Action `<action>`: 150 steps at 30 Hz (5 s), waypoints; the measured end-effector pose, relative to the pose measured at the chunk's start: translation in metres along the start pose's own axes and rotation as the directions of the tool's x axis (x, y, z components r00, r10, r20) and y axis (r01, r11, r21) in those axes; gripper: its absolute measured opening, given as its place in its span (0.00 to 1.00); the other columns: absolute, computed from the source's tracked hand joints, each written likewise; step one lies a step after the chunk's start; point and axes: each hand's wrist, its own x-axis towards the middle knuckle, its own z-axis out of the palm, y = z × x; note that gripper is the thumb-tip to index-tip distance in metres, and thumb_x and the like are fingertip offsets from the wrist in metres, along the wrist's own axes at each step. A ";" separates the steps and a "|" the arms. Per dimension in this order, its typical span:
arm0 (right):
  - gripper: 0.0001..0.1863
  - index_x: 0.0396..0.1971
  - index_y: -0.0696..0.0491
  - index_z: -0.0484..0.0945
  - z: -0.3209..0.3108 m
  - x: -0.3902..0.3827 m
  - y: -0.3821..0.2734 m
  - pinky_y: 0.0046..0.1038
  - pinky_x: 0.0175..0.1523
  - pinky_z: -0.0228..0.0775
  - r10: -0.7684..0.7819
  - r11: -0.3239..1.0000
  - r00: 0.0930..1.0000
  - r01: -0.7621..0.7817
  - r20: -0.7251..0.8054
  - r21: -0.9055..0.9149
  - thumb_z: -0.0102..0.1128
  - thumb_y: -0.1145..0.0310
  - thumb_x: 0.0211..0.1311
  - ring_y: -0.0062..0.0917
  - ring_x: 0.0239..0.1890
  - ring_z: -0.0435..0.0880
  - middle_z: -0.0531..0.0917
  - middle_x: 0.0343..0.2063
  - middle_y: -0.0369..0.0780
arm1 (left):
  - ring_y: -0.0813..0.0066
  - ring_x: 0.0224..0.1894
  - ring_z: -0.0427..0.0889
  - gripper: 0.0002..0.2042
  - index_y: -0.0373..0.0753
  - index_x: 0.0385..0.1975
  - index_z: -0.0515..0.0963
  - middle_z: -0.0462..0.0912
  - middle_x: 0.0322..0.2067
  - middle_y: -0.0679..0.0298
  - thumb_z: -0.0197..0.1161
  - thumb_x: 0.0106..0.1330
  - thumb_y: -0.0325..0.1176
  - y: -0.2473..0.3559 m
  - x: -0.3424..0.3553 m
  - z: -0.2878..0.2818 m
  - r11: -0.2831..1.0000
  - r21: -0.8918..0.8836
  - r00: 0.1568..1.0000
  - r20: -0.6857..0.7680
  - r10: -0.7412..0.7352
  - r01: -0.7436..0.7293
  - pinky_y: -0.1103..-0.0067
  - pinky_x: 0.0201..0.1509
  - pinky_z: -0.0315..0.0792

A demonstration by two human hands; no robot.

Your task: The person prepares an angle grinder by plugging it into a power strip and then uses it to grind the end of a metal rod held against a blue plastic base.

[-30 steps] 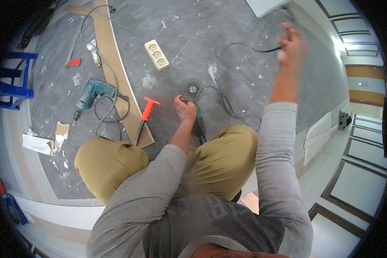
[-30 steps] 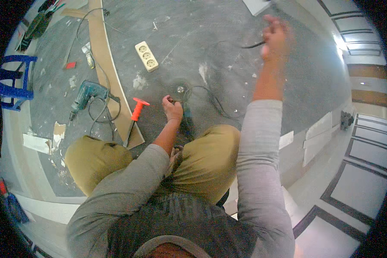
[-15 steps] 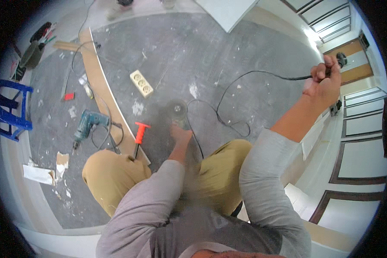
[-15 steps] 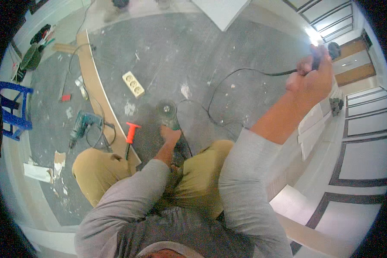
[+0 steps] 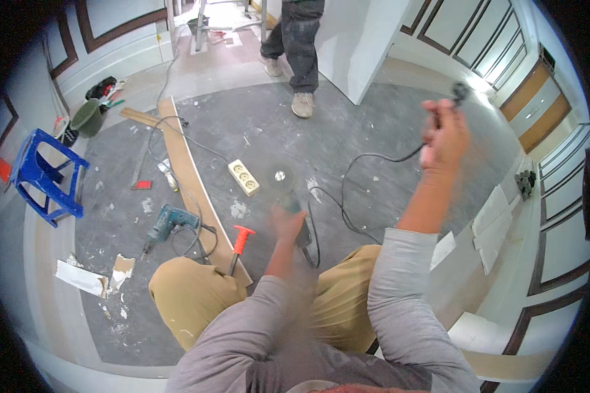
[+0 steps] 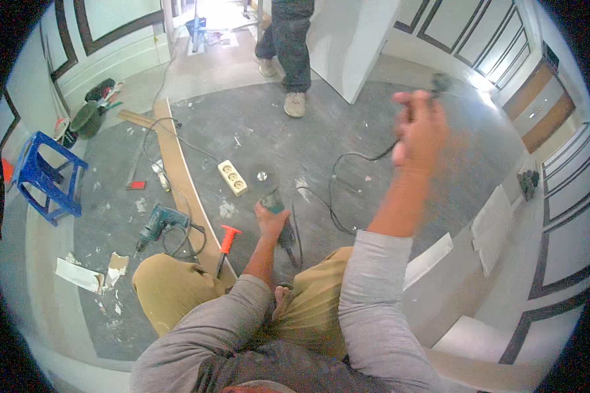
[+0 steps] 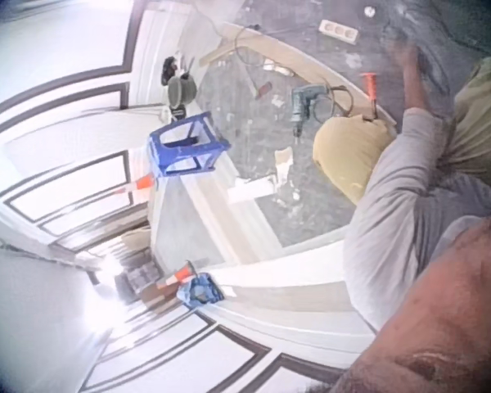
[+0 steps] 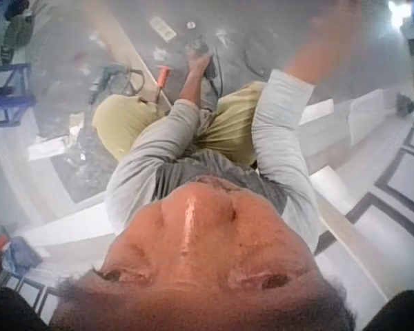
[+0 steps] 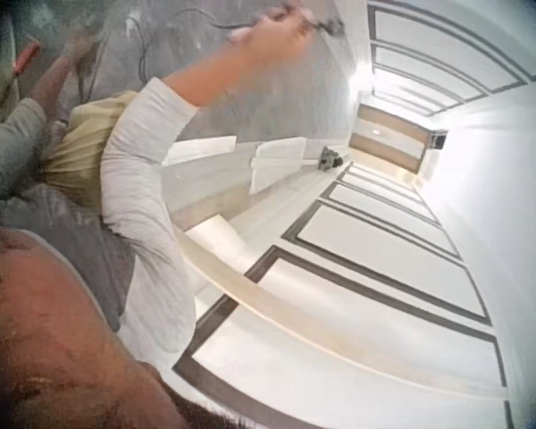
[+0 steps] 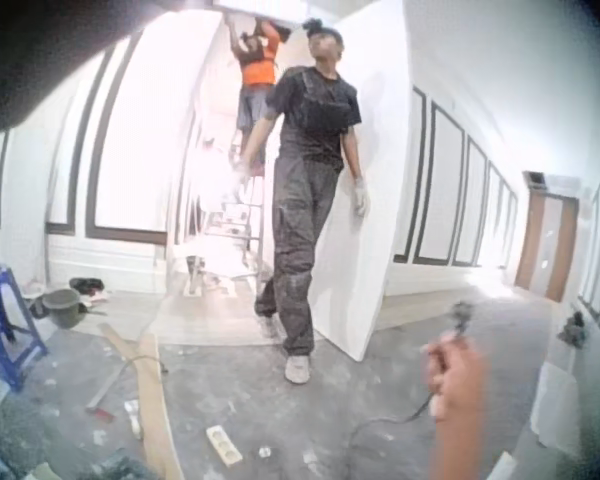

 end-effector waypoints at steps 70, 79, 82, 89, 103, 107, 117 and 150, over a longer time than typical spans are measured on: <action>0.16 0.36 0.46 0.87 0.141 -0.114 0.420 0.39 0.49 0.76 0.705 0.388 0.243 0.654 0.666 -0.649 0.68 0.54 0.50 0.39 0.45 0.85 0.86 0.40 0.41 | 0.65 0.29 0.84 0.23 0.26 0.41 0.74 0.81 0.32 0.53 0.67 0.52 0.40 0.164 0.026 -0.400 0.907 -0.422 1.000 0.020 0.001 0.007 0.73 0.32 0.78; 0.14 0.33 0.46 0.87 0.138 -0.112 0.439 0.39 0.47 0.76 0.702 0.460 0.241 0.567 0.671 -0.684 0.69 0.54 0.48 0.38 0.42 0.85 0.87 0.37 0.42 | 0.68 0.27 0.83 0.23 0.26 0.40 0.75 0.81 0.27 0.54 0.65 0.54 0.42 0.153 0.033 -0.401 0.912 -0.395 0.994 0.030 -0.103 0.106 0.76 0.30 0.78; 0.13 0.32 0.45 0.88 0.149 -0.120 0.441 0.39 0.47 0.77 0.722 0.456 0.190 0.593 0.666 -0.664 0.67 0.55 0.49 0.39 0.41 0.85 0.87 0.36 0.43 | 0.68 0.26 0.83 0.23 0.26 0.40 0.75 0.81 0.27 0.54 0.66 0.54 0.43 0.151 0.035 -0.404 0.917 -0.381 0.993 0.016 -0.118 0.115 0.76 0.29 0.78; 0.12 0.32 0.47 0.87 0.156 -0.142 0.445 0.40 0.45 0.77 0.679 0.355 0.222 0.735 0.699 -0.578 0.69 0.56 0.51 0.39 0.40 0.85 0.87 0.35 0.43 | 0.68 0.26 0.84 0.24 0.26 0.40 0.75 0.81 0.27 0.54 0.67 0.54 0.44 0.150 0.036 -0.404 0.909 -0.403 0.993 -0.005 -0.119 0.107 0.76 0.29 0.78; 0.18 0.37 0.55 0.85 0.161 -0.157 0.429 0.40 0.49 0.77 0.677 0.361 0.241 0.714 0.695 -0.600 0.70 0.58 0.49 0.42 0.45 0.85 0.85 0.41 0.48 | 0.65 0.27 0.84 0.27 0.27 0.43 0.73 0.82 0.26 0.52 0.65 0.55 0.47 0.147 0.035 -0.413 0.933 -0.345 0.995 0.056 -0.088 0.102 0.73 0.33 0.79; 0.16 0.37 0.55 0.85 0.161 -0.158 0.438 0.41 0.48 0.78 0.669 0.351 0.236 0.735 0.704 -0.580 0.65 0.61 0.51 0.43 0.43 0.85 0.85 0.39 0.49 | 0.66 0.27 0.84 0.27 0.28 0.44 0.73 0.82 0.26 0.52 0.65 0.55 0.47 0.148 0.035 -0.408 0.936 -0.340 0.996 0.025 -0.082 0.086 0.74 0.33 0.79; 0.12 0.36 0.56 0.84 0.165 -0.168 0.456 0.43 0.47 0.77 0.702 0.391 0.185 0.708 0.688 -0.589 0.58 0.70 0.53 0.44 0.44 0.85 0.85 0.39 0.50 | 0.65 0.27 0.85 0.25 0.27 0.41 0.75 0.82 0.27 0.53 0.68 0.52 0.44 0.144 0.046 -0.406 0.923 -0.359 0.990 0.049 -0.131 0.140 0.72 0.32 0.80; 0.39 0.60 0.58 0.66 0.196 -0.220 0.169 0.38 0.61 0.70 0.247 0.246 0.056 -0.969 0.967 -0.007 0.52 0.39 0.64 0.32 0.56 0.78 0.79 0.52 0.43 | 0.73 0.31 0.84 0.24 0.29 0.47 0.72 0.82 0.32 0.58 0.71 0.54 0.35 0.179 0.037 -0.328 0.920 -0.368 0.940 0.342 0.002 0.132 0.76 0.36 0.79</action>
